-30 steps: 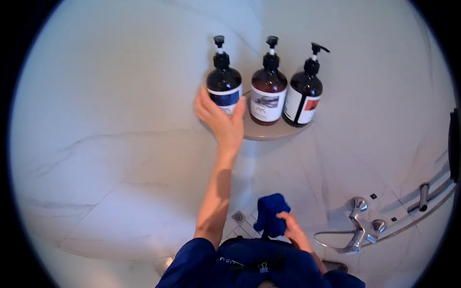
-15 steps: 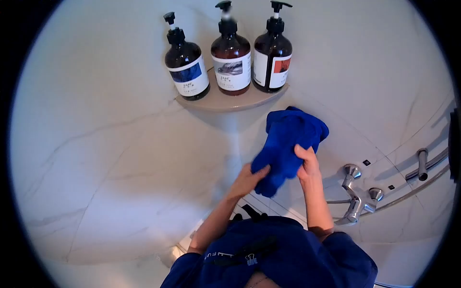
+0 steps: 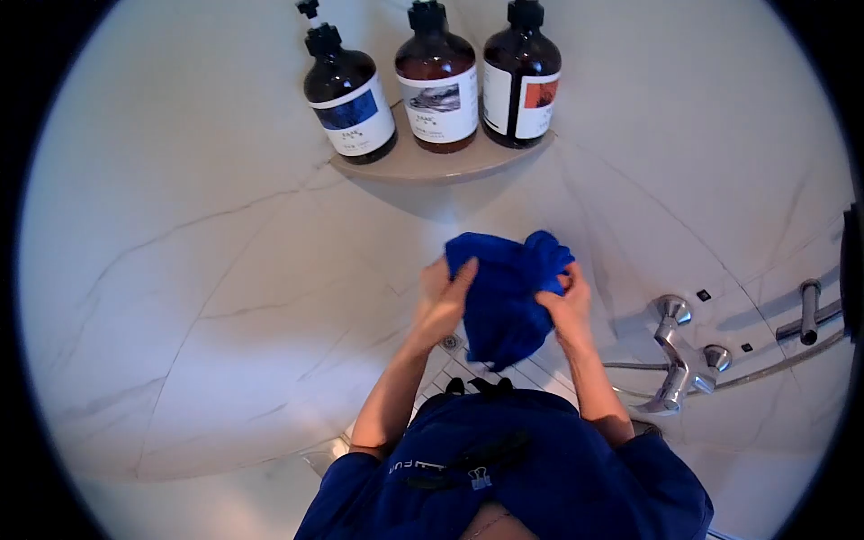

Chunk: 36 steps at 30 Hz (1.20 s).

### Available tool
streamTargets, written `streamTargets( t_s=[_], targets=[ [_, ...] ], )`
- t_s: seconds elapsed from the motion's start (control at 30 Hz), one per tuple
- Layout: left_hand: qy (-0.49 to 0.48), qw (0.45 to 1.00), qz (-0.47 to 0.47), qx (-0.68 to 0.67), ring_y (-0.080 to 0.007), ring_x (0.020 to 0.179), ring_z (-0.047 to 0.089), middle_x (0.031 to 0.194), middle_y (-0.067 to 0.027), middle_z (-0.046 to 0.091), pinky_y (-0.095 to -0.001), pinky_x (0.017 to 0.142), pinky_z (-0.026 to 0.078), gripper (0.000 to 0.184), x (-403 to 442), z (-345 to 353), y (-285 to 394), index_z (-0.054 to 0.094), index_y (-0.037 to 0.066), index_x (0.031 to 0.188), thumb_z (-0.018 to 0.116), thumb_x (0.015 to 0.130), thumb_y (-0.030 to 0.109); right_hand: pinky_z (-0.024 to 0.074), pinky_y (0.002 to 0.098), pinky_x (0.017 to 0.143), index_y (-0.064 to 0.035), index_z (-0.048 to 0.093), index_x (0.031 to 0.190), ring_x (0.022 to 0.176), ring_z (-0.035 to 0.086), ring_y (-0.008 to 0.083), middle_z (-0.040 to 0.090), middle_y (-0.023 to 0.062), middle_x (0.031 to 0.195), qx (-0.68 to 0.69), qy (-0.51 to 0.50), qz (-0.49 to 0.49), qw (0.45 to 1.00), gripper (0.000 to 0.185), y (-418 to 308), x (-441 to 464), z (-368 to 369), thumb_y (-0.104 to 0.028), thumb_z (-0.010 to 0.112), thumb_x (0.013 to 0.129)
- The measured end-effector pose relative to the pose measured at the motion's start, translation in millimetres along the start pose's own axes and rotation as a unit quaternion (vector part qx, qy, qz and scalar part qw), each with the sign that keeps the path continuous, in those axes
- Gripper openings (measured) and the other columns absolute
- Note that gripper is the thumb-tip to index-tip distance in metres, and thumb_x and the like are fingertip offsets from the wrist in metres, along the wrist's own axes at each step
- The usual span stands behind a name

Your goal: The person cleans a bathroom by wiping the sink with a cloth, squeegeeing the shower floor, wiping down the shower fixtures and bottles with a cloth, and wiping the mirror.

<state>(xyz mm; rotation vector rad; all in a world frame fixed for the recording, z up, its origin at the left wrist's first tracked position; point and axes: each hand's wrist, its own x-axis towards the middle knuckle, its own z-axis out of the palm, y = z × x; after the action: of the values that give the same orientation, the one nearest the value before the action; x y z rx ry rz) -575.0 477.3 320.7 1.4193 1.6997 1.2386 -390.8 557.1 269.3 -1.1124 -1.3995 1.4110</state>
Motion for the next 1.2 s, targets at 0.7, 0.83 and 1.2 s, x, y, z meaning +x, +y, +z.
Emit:
streamTargets(
  t_s=[0.7, 0.83, 1.2],
  targets=[
    [0.389, 0.889, 0.237, 0.039, -0.0356, 0.121, 0.041, 0.129, -0.0285, 0.04, -0.0386, 0.101, 0.032, 0.082, 112.4, -29.1, 86.5, 0.022, -0.011, 0.134, 0.069, 0.073, 0.016, 0.045, 0.0326, 0.081, -0.0031, 0.046, 0.11, 0.09, 0.055, 0.02, 0.054, 0.0093, 0.095, 0.253, -0.147, 0.117, 0.949, 0.047, 20.5, -51.1, -8.4, -0.018, 0.068, 0.071],
    [0.412, 0.882, 0.191, 0.126, -0.0395, 0.108, 0.044, 0.114, -0.0268, 0.046, -0.0441, 0.091, 0.036, 0.081, 109.0, -23.7, 93.0, 0.03, -0.01, 0.126, 0.074, 0.067, 0.024, 0.0448, 0.0335, 0.083, -0.0028, 0.043, 0.117, 0.094, 0.055, 0.0206, 0.054, 0.01, 0.101, 0.342, -0.153, 0.132, 0.918, 0.056, 1.9, -47.9, -0.7, -0.019, 0.07, 0.071],
    [0.451, 0.804, 0.373, 0.104, -0.0371, 0.093, 0.056, 0.106, -0.0214, 0.053, -0.043, 0.083, 0.044, 0.072, 52.2, -1.3, 72.0, 0.04, -0.004, 0.117, 0.079, 0.061, 0.019, 0.0421, 0.0363, 0.092, -0.0016, 0.023, 0.137, 0.109, 0.051, 0.0241, 0.049, 0.0122, 0.119, 0.31, -0.104, -0.24, 0.914, 0.106, -117.5, -29.9, 13.9, -0.022, 0.086, 0.055]
  ],
)
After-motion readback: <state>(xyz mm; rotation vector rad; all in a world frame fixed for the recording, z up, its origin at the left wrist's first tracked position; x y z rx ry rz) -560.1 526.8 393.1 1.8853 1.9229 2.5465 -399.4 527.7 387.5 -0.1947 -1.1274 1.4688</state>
